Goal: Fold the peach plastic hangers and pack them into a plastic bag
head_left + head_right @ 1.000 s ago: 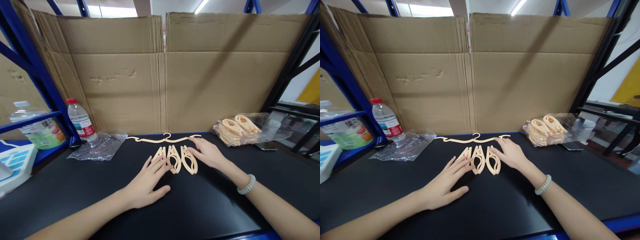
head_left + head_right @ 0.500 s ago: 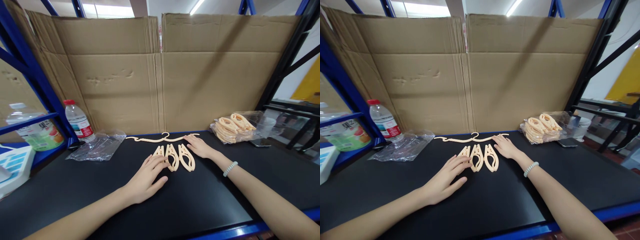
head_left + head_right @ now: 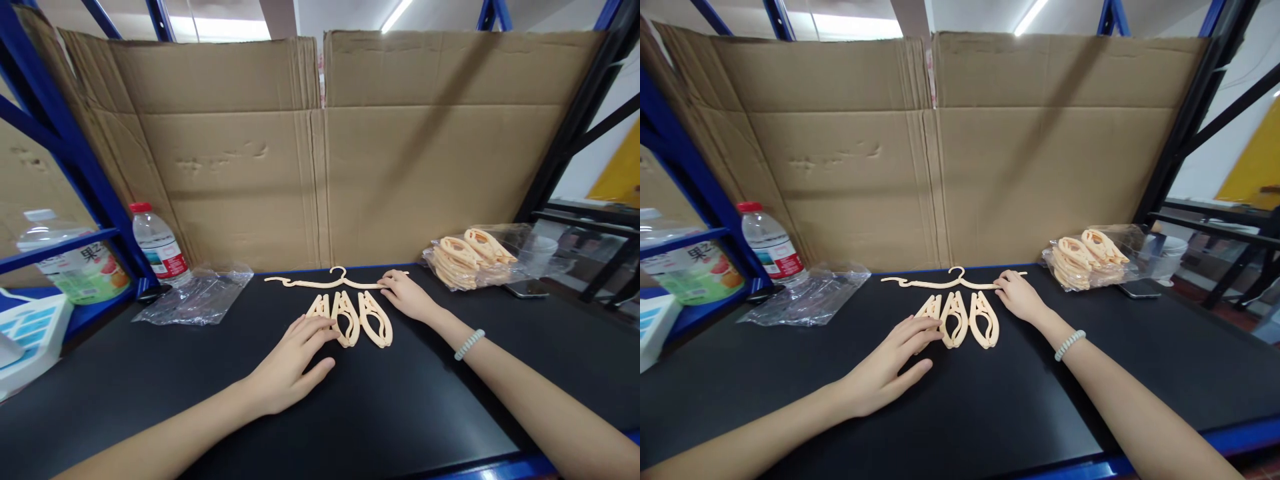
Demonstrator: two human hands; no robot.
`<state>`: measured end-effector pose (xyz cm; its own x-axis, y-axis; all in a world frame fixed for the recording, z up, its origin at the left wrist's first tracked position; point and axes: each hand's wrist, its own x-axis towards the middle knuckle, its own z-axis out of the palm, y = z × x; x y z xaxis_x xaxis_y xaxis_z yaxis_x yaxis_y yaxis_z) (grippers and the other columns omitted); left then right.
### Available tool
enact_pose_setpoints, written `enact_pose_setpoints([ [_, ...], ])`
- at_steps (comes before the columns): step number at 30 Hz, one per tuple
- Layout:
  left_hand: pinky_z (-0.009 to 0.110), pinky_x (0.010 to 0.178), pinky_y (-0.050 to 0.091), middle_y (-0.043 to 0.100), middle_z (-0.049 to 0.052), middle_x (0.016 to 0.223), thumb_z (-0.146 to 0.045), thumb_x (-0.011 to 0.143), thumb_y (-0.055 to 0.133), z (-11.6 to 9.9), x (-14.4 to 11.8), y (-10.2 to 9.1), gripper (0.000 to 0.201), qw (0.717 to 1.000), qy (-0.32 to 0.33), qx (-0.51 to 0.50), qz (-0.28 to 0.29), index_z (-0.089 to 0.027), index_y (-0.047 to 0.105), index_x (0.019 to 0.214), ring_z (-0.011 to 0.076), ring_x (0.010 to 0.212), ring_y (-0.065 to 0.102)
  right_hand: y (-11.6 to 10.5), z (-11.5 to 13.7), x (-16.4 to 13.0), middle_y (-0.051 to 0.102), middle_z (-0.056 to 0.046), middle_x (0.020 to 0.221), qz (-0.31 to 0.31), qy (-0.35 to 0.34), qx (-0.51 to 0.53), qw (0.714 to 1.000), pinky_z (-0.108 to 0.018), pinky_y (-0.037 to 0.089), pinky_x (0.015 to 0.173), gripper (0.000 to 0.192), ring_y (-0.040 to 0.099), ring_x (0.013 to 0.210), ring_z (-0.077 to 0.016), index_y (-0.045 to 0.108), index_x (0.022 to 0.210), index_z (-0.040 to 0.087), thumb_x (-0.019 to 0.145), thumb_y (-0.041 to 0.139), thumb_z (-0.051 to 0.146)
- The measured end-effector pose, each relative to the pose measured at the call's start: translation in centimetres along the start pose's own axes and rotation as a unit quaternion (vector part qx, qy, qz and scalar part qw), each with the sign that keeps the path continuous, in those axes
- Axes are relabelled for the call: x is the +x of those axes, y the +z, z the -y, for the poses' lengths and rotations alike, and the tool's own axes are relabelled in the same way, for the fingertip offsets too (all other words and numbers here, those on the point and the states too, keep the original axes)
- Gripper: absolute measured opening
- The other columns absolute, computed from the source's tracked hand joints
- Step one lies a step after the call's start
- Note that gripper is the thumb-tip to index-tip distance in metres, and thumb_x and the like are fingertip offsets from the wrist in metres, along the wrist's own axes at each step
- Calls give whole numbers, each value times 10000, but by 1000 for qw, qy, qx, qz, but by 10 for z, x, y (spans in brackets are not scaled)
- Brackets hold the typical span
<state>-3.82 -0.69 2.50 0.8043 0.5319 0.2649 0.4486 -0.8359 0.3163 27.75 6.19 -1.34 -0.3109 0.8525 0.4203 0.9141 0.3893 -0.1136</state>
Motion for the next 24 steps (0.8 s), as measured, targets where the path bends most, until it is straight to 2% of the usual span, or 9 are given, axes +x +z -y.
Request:
enact_pose_setpoints([
  [4,437,1113,265,481,85,1336,-242,915,443,0,0,0,351,1000,9,-8,-7,-243,492,1263,234,1272,401,-3,1,1,621,-99,963,2,11,26,1000,-364,435,883,203,545,960,-236,647,931,146,898,447,150],
  [8,439,1101,296,488,86,1324,-227,912,448,2,-1,3,348,999,20,-16,-28,-245,495,1256,240,1256,416,-5,3,2,641,-78,859,-7,19,54,998,-341,455,791,165,581,843,-218,635,836,152,875,476,137],
  [15,374,1033,397,524,88,1281,-186,914,438,7,-2,8,311,995,22,-66,-75,-234,533,1207,213,1208,468,-9,4,2,617,-63,817,-85,-11,68,994,-322,464,711,116,586,772,-210,573,788,179,858,486,152],
  [18,358,1005,413,559,86,1235,-217,919,438,9,-2,8,277,986,-12,-110,-121,-225,549,1173,208,1155,511,-16,2,1,614,-72,834,-103,-21,66,992,-340,467,720,112,585,787,-222,560,806,185,872,470,174],
  [20,359,977,427,591,75,1182,-246,916,445,14,-2,8,254,977,-57,-137,-156,-222,567,1138,208,1100,546,-20,0,1,616,-72,818,-116,-21,58,991,-364,465,743,109,582,792,-232,558,805,186,874,473,184],
  [24,368,915,467,641,68,1060,-308,892,481,31,1,9,224,938,-147,-226,-217,-195,601,1043,219,1014,592,-29,-2,0,615,-61,769,-137,-19,46,989,-385,464,731,125,581,754,-234,559,790,187,875,468,198],
])
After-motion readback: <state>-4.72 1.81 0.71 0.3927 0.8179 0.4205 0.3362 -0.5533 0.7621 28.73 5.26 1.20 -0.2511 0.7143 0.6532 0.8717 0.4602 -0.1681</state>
